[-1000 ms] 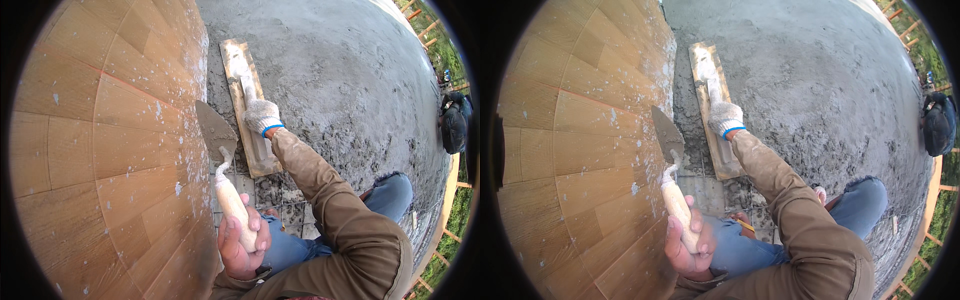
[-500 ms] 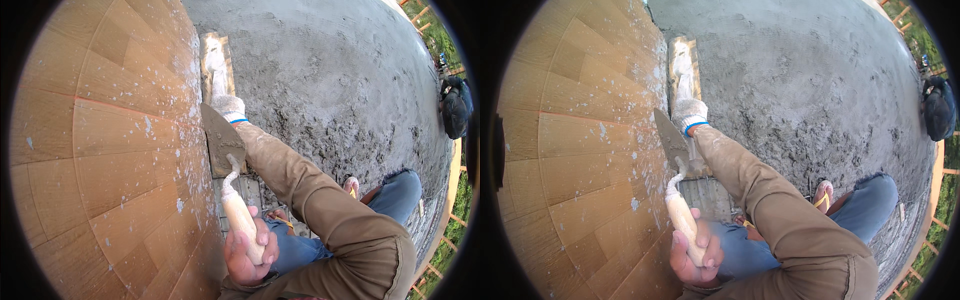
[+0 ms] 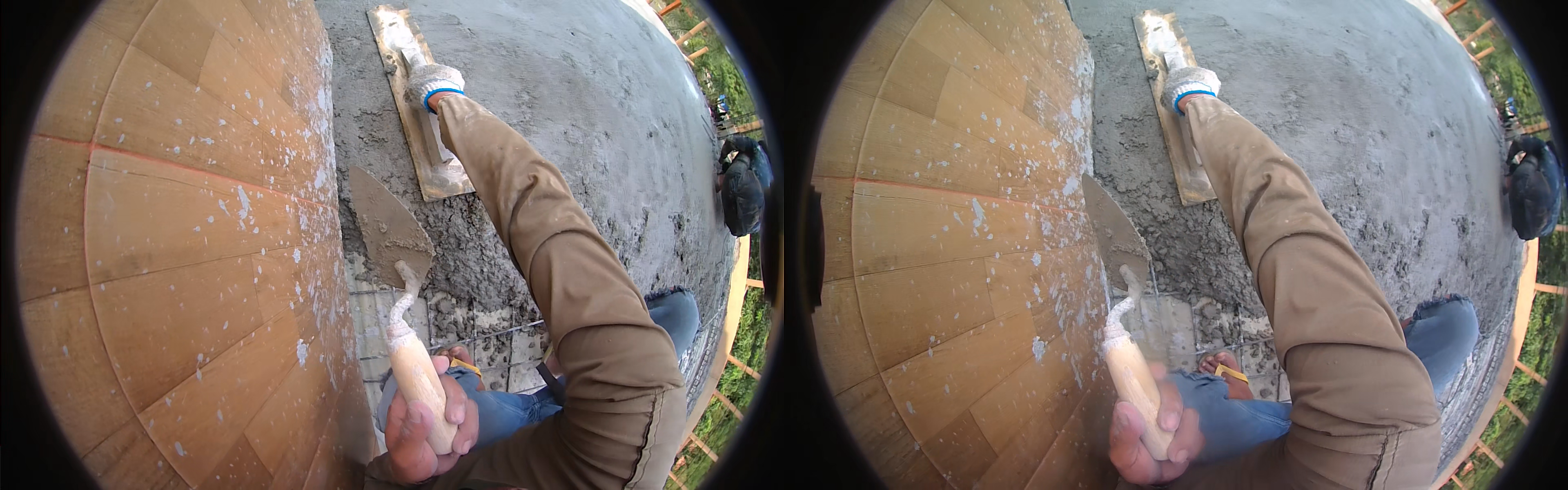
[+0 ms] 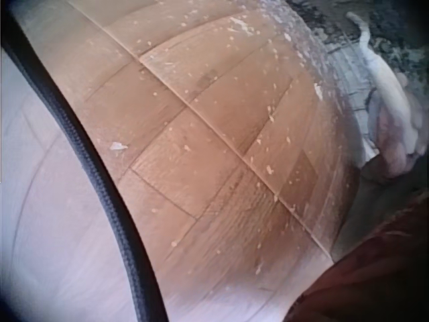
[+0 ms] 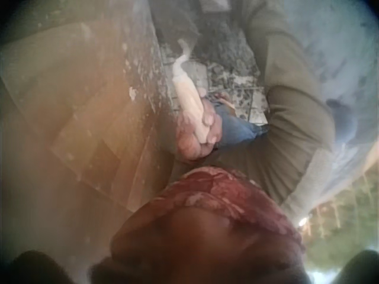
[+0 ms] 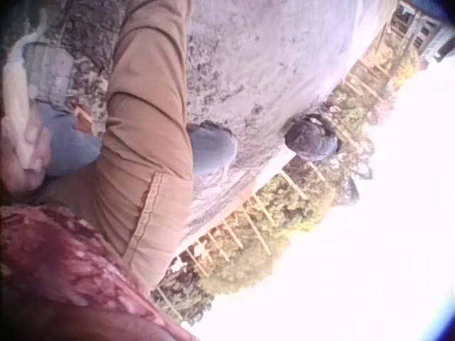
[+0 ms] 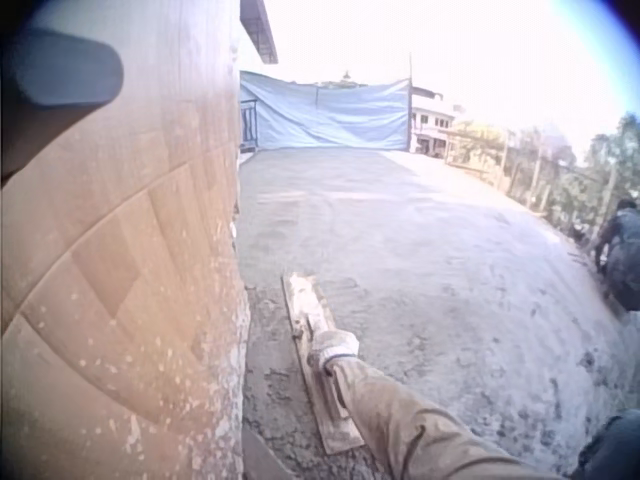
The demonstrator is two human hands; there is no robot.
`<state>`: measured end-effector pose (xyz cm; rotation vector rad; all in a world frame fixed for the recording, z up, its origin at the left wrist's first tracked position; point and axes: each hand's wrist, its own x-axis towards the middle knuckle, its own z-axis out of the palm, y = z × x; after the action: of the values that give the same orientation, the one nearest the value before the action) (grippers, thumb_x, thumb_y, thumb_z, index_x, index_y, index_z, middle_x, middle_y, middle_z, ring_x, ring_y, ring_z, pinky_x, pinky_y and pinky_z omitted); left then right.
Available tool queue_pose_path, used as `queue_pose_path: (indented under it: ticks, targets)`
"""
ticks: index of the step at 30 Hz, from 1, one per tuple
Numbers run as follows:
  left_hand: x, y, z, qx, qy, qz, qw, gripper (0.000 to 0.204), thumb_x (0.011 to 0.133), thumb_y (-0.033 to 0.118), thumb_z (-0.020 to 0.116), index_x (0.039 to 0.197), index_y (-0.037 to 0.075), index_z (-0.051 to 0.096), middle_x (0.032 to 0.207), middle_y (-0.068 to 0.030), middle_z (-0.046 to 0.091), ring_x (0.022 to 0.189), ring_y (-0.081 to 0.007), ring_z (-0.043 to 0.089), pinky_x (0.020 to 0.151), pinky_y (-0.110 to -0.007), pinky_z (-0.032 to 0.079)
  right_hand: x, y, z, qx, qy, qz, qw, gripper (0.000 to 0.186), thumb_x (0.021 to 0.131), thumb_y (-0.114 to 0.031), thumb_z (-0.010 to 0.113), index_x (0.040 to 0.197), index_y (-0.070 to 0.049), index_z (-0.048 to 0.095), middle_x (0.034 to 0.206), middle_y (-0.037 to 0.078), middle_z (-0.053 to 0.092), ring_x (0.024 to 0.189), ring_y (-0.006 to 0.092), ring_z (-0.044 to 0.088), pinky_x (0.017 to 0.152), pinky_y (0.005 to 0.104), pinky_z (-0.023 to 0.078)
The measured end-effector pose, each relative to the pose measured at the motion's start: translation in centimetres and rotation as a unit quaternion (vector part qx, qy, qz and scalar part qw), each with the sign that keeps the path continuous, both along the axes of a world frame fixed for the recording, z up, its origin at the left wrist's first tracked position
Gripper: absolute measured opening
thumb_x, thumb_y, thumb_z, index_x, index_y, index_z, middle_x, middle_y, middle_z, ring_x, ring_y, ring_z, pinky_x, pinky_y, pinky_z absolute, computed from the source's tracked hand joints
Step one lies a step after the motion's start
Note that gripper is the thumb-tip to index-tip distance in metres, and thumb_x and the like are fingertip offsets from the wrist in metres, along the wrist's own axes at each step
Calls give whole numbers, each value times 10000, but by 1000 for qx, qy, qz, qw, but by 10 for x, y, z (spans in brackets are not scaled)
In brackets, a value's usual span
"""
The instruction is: The person smooths wet concrete on a rooftop using a trowel and a wooden float. They repeatedly spread and level the concrete over a wire mesh base, working across different sections of the surface.
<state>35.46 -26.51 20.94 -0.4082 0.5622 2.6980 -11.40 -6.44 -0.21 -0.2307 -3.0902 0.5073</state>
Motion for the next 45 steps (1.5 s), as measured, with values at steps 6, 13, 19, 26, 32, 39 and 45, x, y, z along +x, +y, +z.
queue_pose_path:
  ticks: [6, 13, 19, 26, 32, 39, 45]
  targets:
    - [4, -7, 9, 21, -50, 38, 998, 529, 1061, 321, 476, 1451, -12, 345, 946, -124, 538, 558, -185, 526, 488, -325, 439, 86, 82, 45, 96, -121, -16, 988, 631, 915, -375, 594, 1498, -197, 430, 1229, 241, 688, 1142, 411, 668, 947, 505, 517]
    - [-4, -7, 15, 31, -69, 20, 997, 553, 1053, 346, 508, 1460, 9, 344, 956, -104, 539, 566, -178, 524, 484, -309, 427, 178, 172, 39, 82, -122, -169, 975, 910, 863, -405, 668, 1616, -187, 207, 1222, 271, 681, 1105, 425, 681, 933, 506, 533]
    - [-13, -2, 16, 36, -52, 5, 998, 565, 1056, 389, 508, 1472, 41, 350, 961, -70, 538, 580, -159, 520, 470, -272, 410, 142, 123, 21, 35, -55, -116, 991, 705, 909, -319, 633, 1528, -146, 342, 1127, 274, 700, 1058, 445, 680, 889, 538, 529]
    - [-10, -3, 3, 13, -66, 8, 998, 562, 1050, 400, 517, 1439, 36, 337, 952, -74, 534, 574, -158, 523, 475, -276, 413, 22, 21, 9, -95, 11, -28, 995, 702, 900, -307, 627, 1534, -189, 349, 1328, 261, 621, 1222, 439, 605, 993, 503, 493]
    - [-15, 0, 10, 33, -76, 15, 996, 573, 1043, 409, 533, 1415, 29, 319, 951, -72, 531, 569, -152, 508, 479, -278, 412, 20, -79, 35, -118, -46, 90, 988, 705, 853, -251, 679, 1490, -134, 401, 1250, 286, 652, 1165, 452, 634, 967, 505, 510]
    - [-7, -3, -4, 68, -57, 24, 996, 536, 1057, 326, 500, 1461, 13, 341, 961, -116, 540, 575, -187, 530, 510, -328, 443, 124, -130, 23, -195, -43, 56, 978, 846, 917, -211, 554, 1611, -47, 100, 1317, 332, 590, 1048, 492, 662, 892, 550, 516]
    - [-8, -6, -2, 62, -90, 30, 994, 527, 1064, 331, 487, 1469, 22, 355, 962, -117, 539, 581, -189, 531, 516, -323, 446, 226, -135, 15, -182, -70, 36, 980, 794, 885, -192, 586, 1566, -75, 193, 834, 262, 715, 730, 442, 707, 646, 556, 538]
